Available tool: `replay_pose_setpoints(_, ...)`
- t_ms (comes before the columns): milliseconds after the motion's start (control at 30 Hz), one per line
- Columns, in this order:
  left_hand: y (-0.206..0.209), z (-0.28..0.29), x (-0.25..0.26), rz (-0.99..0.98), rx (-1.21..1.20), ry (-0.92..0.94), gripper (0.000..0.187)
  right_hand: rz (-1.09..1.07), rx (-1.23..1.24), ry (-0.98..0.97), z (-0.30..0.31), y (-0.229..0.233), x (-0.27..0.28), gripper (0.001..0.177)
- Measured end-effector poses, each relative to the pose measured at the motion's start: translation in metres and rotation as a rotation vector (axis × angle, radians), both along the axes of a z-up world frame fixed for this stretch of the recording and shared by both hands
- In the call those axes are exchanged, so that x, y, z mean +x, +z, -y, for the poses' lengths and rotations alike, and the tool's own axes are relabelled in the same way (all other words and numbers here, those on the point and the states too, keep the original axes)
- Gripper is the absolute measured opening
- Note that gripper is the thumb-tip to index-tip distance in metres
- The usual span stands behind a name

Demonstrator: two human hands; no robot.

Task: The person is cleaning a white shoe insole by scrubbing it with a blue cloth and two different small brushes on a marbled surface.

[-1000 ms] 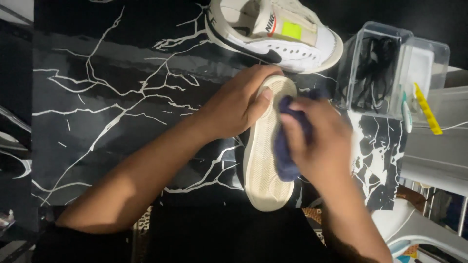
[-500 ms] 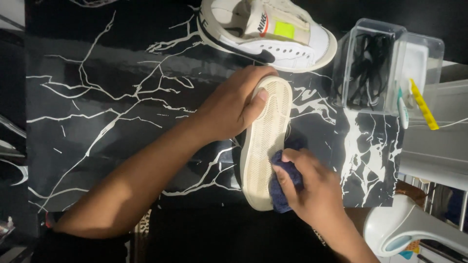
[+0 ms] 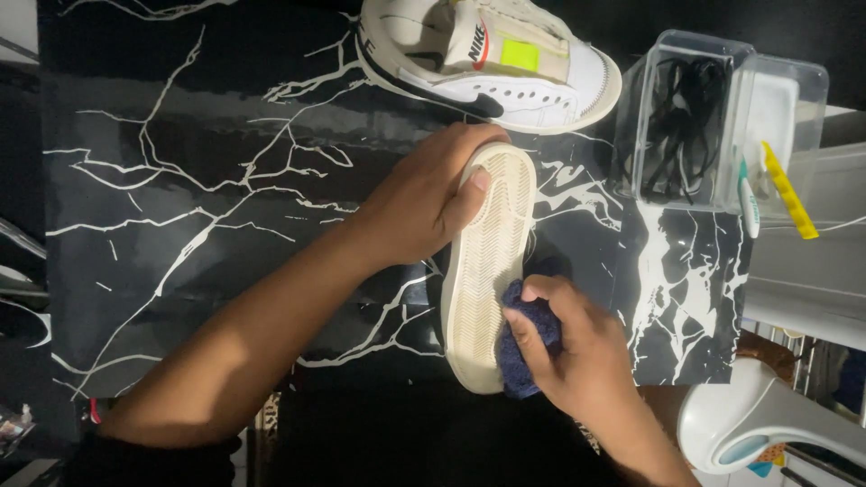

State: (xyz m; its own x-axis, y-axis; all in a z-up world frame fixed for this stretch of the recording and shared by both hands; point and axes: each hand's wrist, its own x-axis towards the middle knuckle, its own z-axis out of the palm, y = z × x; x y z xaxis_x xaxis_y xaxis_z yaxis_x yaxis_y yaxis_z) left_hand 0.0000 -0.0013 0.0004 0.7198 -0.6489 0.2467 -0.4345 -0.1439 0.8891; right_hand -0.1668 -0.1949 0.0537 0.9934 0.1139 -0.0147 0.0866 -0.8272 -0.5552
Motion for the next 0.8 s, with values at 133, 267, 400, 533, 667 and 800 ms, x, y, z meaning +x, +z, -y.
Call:
replay_pose_setpoints(133,-0.003,0.001,0.000,0.026,0.003,0.008,0.058,-0.030,0.022,-0.016,0.001,-0.001,-0.001,0.021)
replay_pose_setpoints(267,0.000,0.000,0.000,0.030,-0.007,0.011,0.058,-0.032,0.035,-0.035,0.000,-0.001,0.000,0.021)
replay_pose_setpoints(400,0.000,0.000,0.000,0.027,0.003,0.001,0.057,-0.050,0.045,-0.042,0.001,-0.002,-0.001,0.021)
replay_pose_setpoints(533,0.001,0.000,0.000,0.014,0.005,0.005,0.054,-0.050,0.047,-0.047,0.001,-0.002,-0.001,0.021)
replay_pose_setpoints(667,-0.001,-0.001,-0.001,0.024,0.000,0.007,0.058,-0.056,0.088,-0.020,0.005,0.000,0.002,0.020)
replay_pose_setpoints(800,0.001,-0.001,0.000,0.004,-0.002,0.005,0.055,0.210,0.060,0.060,0.002,0.009,0.026,0.017)
